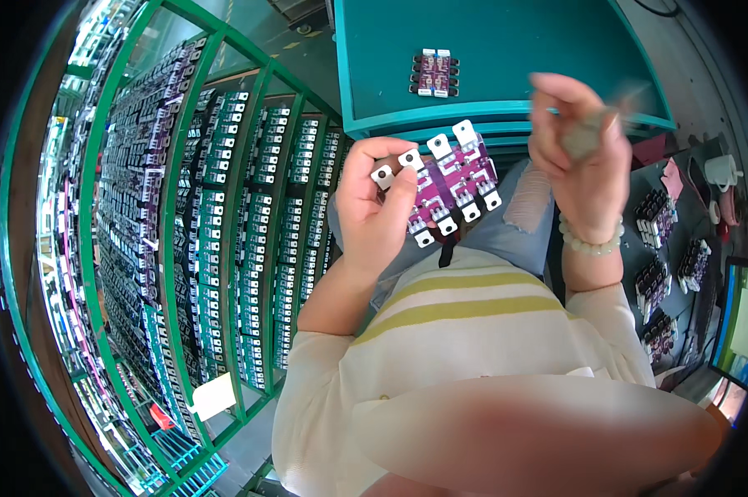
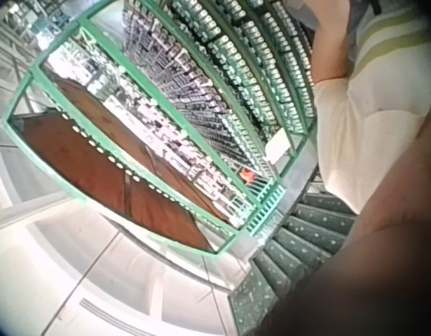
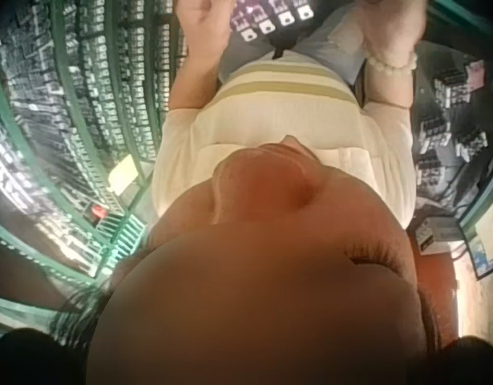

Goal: The person uses a small metal tool to scrape and clean the surface of purple circuit boards. They handle the boards one at a time, scraping specific areas and then placing them into a green storage rack. The process is repeated for multiple boards throughout the video.

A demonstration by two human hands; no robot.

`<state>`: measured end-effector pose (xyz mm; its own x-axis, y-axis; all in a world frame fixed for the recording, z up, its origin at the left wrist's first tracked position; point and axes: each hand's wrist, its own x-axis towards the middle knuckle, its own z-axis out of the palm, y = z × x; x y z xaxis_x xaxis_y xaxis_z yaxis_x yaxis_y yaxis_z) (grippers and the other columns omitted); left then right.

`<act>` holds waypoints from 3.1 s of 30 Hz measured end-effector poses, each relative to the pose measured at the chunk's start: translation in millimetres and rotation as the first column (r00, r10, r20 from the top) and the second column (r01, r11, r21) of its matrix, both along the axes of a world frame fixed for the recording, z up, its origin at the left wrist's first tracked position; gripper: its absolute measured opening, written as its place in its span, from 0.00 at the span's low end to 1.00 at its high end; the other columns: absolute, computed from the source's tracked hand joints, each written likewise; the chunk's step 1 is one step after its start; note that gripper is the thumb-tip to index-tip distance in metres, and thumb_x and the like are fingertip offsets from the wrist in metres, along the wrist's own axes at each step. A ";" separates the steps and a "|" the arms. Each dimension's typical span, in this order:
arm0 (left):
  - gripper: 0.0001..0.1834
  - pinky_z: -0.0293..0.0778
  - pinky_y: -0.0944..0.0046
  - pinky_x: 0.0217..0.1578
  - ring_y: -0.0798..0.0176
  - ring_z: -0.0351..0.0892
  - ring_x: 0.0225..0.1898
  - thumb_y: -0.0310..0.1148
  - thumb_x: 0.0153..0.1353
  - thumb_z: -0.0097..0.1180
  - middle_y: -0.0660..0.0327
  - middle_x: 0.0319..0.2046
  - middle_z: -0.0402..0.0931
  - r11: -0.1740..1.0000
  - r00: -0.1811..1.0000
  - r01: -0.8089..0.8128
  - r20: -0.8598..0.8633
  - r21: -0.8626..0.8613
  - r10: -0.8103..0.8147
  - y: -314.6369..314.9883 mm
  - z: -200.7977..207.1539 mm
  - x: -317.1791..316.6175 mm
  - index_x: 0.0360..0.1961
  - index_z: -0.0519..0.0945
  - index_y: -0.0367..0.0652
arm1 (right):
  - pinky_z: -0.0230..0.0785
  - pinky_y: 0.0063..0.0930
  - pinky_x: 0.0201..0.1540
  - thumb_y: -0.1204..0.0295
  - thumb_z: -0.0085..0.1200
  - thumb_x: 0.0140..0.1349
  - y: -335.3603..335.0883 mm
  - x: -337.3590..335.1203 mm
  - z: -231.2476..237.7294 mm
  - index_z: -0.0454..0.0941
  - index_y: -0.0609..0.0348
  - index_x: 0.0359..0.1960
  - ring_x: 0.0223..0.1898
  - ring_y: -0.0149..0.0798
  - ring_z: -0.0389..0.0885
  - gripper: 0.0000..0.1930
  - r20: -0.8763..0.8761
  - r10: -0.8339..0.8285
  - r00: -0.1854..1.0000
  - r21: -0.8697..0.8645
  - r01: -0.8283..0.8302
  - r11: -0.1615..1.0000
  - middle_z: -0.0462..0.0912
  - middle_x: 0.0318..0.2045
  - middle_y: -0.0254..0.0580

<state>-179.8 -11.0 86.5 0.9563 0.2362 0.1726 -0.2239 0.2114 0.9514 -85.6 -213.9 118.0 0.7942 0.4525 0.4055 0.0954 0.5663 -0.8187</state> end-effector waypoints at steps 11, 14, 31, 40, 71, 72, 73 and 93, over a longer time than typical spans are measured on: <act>0.13 0.67 0.76 0.35 0.78 0.70 0.33 0.21 0.59 0.52 0.63 0.34 0.74 0.993 0.996 0.028 0.079 0.111 -0.037 -7.8 5.2 1.3 0.47 0.71 0.35 | 0.69 0.26 0.25 0.66 0.64 0.45 19.1 -19.0 3.1 0.78 0.57 0.34 0.26 0.37 0.76 0.15 0.931 -0.064 0.358 -0.267 0.791 0.550 0.76 0.31 0.37; 0.14 0.67 0.76 0.34 0.77 0.70 0.33 0.22 0.59 0.53 0.63 0.34 0.74 0.992 0.994 0.025 0.102 0.127 -0.038 -7.4 3.6 1.4 0.47 0.71 0.36 | 0.69 0.24 0.24 0.65 0.65 0.43 23.2 -23.3 1.4 0.80 0.58 0.35 0.25 0.35 0.76 0.16 0.940 -0.092 0.330 -0.233 0.812 0.535 0.76 0.32 0.36; 0.15 0.66 0.75 0.39 0.75 0.70 0.36 0.27 0.62 0.52 0.60 0.36 0.74 0.986 0.992 0.006 0.121 0.169 -0.027 -11.2 7.6 -7.1 0.49 0.69 0.34 | 0.65 0.20 0.20 0.65 0.65 0.43 32.3 -19.3 -10.6 0.81 0.62 0.36 0.20 0.31 0.72 0.19 0.986 -0.135 0.096 0.011 0.775 0.632 0.79 0.33 0.38; 0.16 0.69 0.74 0.38 0.73 0.72 0.37 0.25 0.61 0.55 0.59 0.39 0.74 0.992 0.985 0.061 0.152 0.109 -0.077 -8.5 0.8 -8.1 0.49 0.67 0.35 | 0.64 0.19 0.19 0.64 0.64 0.44 27.9 -14.8 -9.7 0.81 0.63 0.36 0.20 0.30 0.71 0.19 0.991 -0.109 0.071 0.022 0.736 0.677 0.80 0.34 0.37; 0.14 0.68 0.74 0.39 0.74 0.71 0.37 0.25 0.63 0.51 0.59 0.38 0.74 0.985 0.984 0.011 0.173 0.170 -0.041 -10.5 2.2 -12.5 0.49 0.67 0.35 | 0.62 0.18 0.19 0.66 0.64 0.42 31.1 -19.1 -12.4 0.81 0.64 0.34 0.20 0.29 0.69 0.18 0.989 -0.135 0.054 0.052 0.737 0.673 0.80 0.33 0.37; 0.14 0.69 0.73 0.39 0.73 0.72 0.37 0.25 0.63 0.51 0.59 0.39 0.74 0.982 0.983 0.020 0.177 0.189 -0.054 -7.0 0.1 -11.7 0.49 0.66 0.35 | 0.62 0.18 0.19 0.66 0.64 0.42 32.6 -19.8 -13.0 0.81 0.65 0.34 0.20 0.29 0.69 0.18 0.987 -0.149 0.059 0.055 0.747 0.663 0.80 0.33 0.37; 0.15 0.70 0.73 0.39 0.72 0.72 0.38 0.24 0.62 0.52 0.59 0.39 0.73 0.978 0.981 0.025 0.182 0.208 -0.064 -4.7 -1.1 -11.1 0.49 0.66 0.36 | 0.62 0.18 0.19 0.66 0.64 0.42 35.0 -20.5 -13.6 0.81 0.65 0.34 0.20 0.29 0.69 0.18 0.985 -0.163 0.063 0.060 0.754 0.654 0.80 0.33 0.37; 0.14 0.70 0.74 0.35 0.74 0.73 0.35 0.25 0.63 0.50 0.58 0.39 0.73 0.992 0.988 0.048 0.142 0.115 -0.064 -7.1 -0.5 -8.5 0.49 0.65 0.36 | 0.62 0.20 0.18 0.63 0.65 0.43 36.6 -17.6 -18.4 0.82 0.65 0.37 0.20 0.30 0.71 0.21 0.988 -0.138 0.073 0.037 0.749 0.661 0.78 0.34 0.41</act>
<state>-188.4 -18.1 85.9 0.9302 0.1542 0.3330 -0.3524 0.1223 0.9278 -103.1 -177.3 99.6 0.1300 0.4885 0.8628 0.9701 -0.2424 -0.0090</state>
